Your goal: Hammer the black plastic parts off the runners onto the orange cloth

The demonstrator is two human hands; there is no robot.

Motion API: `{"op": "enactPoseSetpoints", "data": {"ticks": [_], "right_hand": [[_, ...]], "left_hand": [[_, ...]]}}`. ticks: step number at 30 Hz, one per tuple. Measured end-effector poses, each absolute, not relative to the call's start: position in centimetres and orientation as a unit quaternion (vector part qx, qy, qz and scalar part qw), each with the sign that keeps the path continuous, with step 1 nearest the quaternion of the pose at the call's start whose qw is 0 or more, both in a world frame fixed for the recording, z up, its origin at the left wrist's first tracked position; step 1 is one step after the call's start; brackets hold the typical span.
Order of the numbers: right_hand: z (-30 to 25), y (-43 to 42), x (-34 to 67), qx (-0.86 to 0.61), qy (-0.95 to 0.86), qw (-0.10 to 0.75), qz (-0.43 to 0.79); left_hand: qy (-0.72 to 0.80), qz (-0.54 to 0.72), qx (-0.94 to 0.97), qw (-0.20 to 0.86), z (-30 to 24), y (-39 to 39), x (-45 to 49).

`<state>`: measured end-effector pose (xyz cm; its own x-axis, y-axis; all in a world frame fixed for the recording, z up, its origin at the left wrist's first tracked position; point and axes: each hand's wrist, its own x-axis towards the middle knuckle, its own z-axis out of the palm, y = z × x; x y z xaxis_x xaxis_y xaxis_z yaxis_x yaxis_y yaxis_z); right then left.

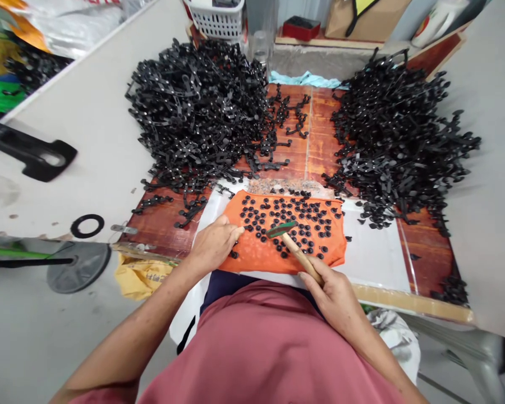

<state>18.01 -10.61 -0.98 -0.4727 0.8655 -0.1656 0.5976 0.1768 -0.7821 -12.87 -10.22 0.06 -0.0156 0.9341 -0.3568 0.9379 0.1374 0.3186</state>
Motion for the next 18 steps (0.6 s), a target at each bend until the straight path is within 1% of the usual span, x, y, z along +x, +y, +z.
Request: {"op": "enactPoseSetpoints", "data": {"ticks": [9, 15, 18], "right_hand": [[-0.7, -10.3, 18.0, -0.477, -0.782, 0.144, 0.375], [0.6, -9.0, 16.8, -0.454, -0.838, 0.123, 0.277], [1.1, -8.6, 15.6, -0.434, -0.865, 0.135, 0.213]], "left_hand": [[0.711, -0.012, 0.667, 0.222, -0.5, -10.0, -12.8], [0.741, -0.029, 0.644, 0.189, -0.4, -10.3, -12.0], [0.746, -0.023, 0.642, 0.177, -0.5, -10.4, -11.8]]}}
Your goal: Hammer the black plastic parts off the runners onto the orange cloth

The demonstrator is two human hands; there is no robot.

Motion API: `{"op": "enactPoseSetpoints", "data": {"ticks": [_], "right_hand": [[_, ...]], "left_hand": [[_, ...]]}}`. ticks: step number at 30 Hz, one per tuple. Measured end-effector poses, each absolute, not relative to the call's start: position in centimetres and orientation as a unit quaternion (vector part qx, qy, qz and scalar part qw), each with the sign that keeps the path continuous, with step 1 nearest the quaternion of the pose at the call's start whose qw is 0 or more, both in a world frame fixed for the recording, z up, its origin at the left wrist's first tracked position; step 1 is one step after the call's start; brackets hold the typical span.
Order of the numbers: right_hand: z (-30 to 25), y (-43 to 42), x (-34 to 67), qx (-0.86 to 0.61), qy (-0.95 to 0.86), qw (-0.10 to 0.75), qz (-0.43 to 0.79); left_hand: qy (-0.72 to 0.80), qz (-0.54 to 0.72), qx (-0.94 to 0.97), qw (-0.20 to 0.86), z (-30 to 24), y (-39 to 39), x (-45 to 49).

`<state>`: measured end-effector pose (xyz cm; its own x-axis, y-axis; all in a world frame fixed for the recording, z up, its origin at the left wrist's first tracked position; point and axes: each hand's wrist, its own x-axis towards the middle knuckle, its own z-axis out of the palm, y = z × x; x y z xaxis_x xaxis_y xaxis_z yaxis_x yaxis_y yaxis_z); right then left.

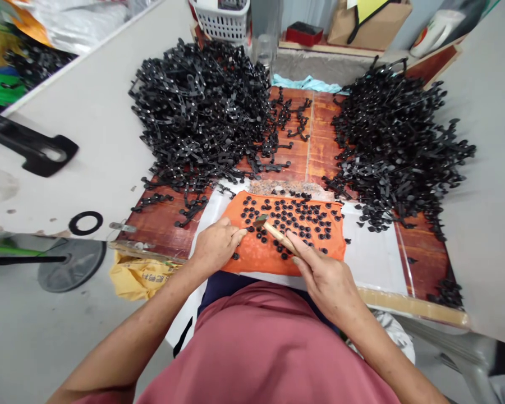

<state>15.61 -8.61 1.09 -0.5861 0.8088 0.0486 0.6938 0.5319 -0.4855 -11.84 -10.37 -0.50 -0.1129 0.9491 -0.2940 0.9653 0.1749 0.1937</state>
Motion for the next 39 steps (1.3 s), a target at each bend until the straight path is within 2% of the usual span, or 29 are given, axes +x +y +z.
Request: {"op": "enactPoseSetpoints", "data": {"ticks": [2, 6, 10, 15, 22, 29, 39], "right_hand": [[1.1, -8.5, 14.8, -0.424, -0.878, 0.13, 0.179], [1.0, -8.2, 13.7, -0.414, -0.902, 0.043, 0.114], [1.2, -8.0, 13.4, -0.417, -0.899, 0.066, 0.117], [1.0, -8.0, 13.2, -0.419, -0.901, 0.009, 0.109], [2.5, -7.7, 14.8, -0.441, -0.861, 0.141, 0.211], [1.8, -7.9, 15.3, -0.459, -0.859, 0.068, 0.217], [1.4, -7.9, 15.6, -0.475, -0.854, 0.065, 0.204]], "left_hand": [[0.743, -0.014, 0.644, 0.184, -0.6, -10.4, -11.9], [0.738, 0.0, 0.645, 0.197, -0.7, -10.4, -12.2], [0.739, -0.001, 0.643, 0.2, -0.8, -10.4, -12.2], [0.739, 0.0, 0.645, 0.194, -1.0, -10.5, -12.0], [0.737, 0.032, 0.644, 0.204, -0.8, -10.6, -12.3], [0.735, 0.088, 0.623, 0.251, -0.8, -10.7, -13.0], [0.736, 0.042, 0.634, 0.234, -1.0, -10.4, -12.4]]}}
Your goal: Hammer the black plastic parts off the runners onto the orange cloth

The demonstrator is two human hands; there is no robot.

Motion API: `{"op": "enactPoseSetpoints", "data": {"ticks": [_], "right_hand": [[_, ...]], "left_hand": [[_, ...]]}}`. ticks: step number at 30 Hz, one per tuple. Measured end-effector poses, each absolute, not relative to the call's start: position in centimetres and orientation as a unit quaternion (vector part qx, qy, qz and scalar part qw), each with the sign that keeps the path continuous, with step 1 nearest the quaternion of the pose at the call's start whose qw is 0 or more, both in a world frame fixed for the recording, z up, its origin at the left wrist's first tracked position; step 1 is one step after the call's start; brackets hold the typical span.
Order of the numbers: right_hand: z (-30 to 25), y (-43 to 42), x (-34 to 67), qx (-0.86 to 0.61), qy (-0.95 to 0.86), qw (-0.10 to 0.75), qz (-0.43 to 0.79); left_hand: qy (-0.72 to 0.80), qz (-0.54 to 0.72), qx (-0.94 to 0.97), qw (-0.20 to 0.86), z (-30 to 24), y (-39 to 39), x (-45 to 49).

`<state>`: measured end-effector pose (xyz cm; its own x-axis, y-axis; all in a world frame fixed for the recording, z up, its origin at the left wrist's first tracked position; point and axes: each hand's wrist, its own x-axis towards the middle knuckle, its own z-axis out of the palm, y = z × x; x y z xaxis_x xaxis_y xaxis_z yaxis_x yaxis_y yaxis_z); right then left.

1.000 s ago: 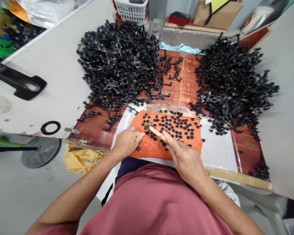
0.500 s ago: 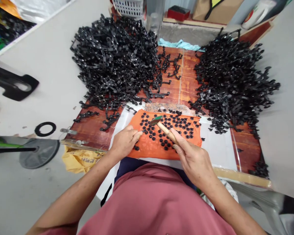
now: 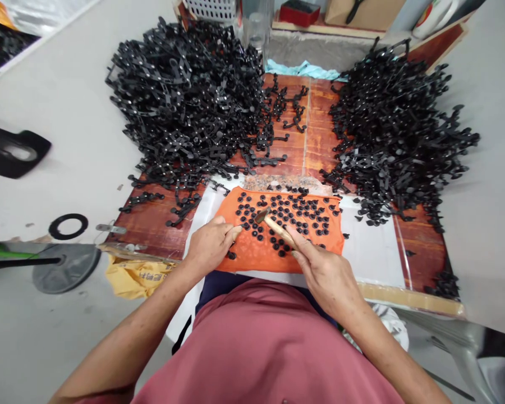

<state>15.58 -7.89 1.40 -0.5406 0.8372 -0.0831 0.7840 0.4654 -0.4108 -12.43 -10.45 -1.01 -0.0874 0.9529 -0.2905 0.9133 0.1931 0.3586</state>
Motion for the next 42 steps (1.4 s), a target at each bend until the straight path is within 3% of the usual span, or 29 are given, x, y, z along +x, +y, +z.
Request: {"op": "enactPoseSetpoints", "data": {"ticks": [16, 29, 36, 42], "right_hand": [[0.68, -8.47, 15.87, -0.474, -0.854, 0.078, 0.202], [1.16, -8.15, 15.4, -0.453, -0.871, 0.035, 0.183], [1.28, -7.89, 15.26, -0.461, -0.869, 0.045, 0.177], [0.65, -8.1, 15.48, -0.462, -0.866, 0.052, 0.185]], "left_hand": [[0.736, 0.059, 0.628, 0.247, -1.1, -10.69, -12.61], [0.74, -0.01, 0.655, 0.151, -0.82, -10.67, -11.95], [0.734, 0.033, 0.645, 0.211, -1.18, -10.87, -12.31], [0.726, 0.021, 0.661, 0.187, -1.27, -10.9, -12.21]]}}
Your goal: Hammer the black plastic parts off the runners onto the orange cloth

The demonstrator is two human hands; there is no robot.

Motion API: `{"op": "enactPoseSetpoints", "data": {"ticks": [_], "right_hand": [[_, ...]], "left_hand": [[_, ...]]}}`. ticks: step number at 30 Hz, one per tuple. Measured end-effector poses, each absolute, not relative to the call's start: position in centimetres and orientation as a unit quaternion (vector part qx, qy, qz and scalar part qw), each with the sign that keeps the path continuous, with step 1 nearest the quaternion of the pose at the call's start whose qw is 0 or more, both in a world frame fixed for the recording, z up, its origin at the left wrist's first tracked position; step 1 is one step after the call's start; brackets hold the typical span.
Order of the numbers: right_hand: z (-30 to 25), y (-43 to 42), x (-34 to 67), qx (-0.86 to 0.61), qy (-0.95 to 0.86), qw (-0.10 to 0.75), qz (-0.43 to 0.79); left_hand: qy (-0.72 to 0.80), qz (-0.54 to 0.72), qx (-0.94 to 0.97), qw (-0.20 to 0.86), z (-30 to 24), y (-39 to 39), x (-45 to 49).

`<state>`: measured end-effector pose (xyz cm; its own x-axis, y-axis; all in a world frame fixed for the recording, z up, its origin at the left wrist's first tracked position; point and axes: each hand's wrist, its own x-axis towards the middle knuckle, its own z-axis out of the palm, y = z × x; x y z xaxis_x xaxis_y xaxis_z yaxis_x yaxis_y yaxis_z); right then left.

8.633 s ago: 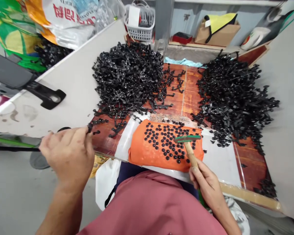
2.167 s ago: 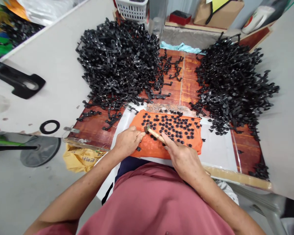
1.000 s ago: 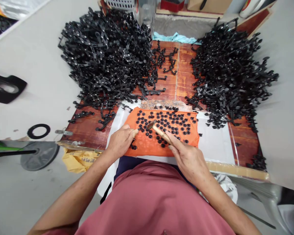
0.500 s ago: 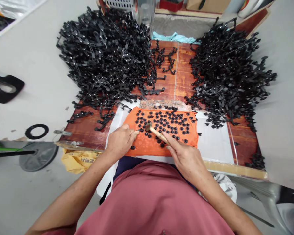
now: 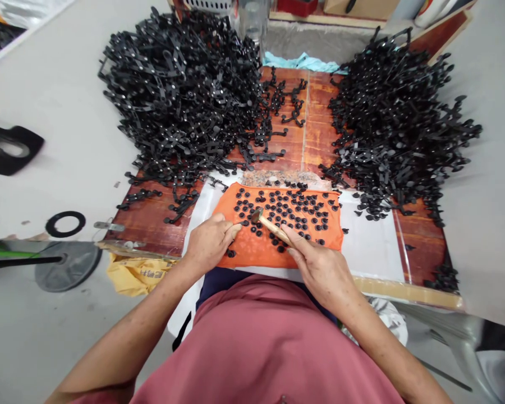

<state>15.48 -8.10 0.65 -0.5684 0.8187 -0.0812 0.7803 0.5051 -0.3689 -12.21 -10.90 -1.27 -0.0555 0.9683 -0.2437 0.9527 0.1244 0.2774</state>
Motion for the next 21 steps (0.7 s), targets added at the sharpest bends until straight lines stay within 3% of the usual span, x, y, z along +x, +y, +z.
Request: {"op": "enactPoseSetpoints", "data": {"ticks": [5, 11, 17, 21], "right_hand": [[0.8, -8.1, 15.3, -0.455, -0.868, 0.061, 0.191], [1.8, -8.4, 14.9, -0.418, -0.871, 0.149, 0.21], [1.9, -8.3, 13.7, -0.44, -0.886, 0.008, 0.146], [2.1, -8.3, 13.4, -0.44, -0.887, 0.016, 0.137]], "left_hand": [[0.727, -0.007, 0.671, 0.145, -1.2, -10.8, -12.1], [0.724, -0.028, 0.676, 0.137, -1.1, -10.6, -11.9], [0.733, -0.044, 0.663, 0.145, -1.0, -10.6, -11.8], [0.726, -0.038, 0.668, 0.158, -1.2, -10.6, -12.0]]}}
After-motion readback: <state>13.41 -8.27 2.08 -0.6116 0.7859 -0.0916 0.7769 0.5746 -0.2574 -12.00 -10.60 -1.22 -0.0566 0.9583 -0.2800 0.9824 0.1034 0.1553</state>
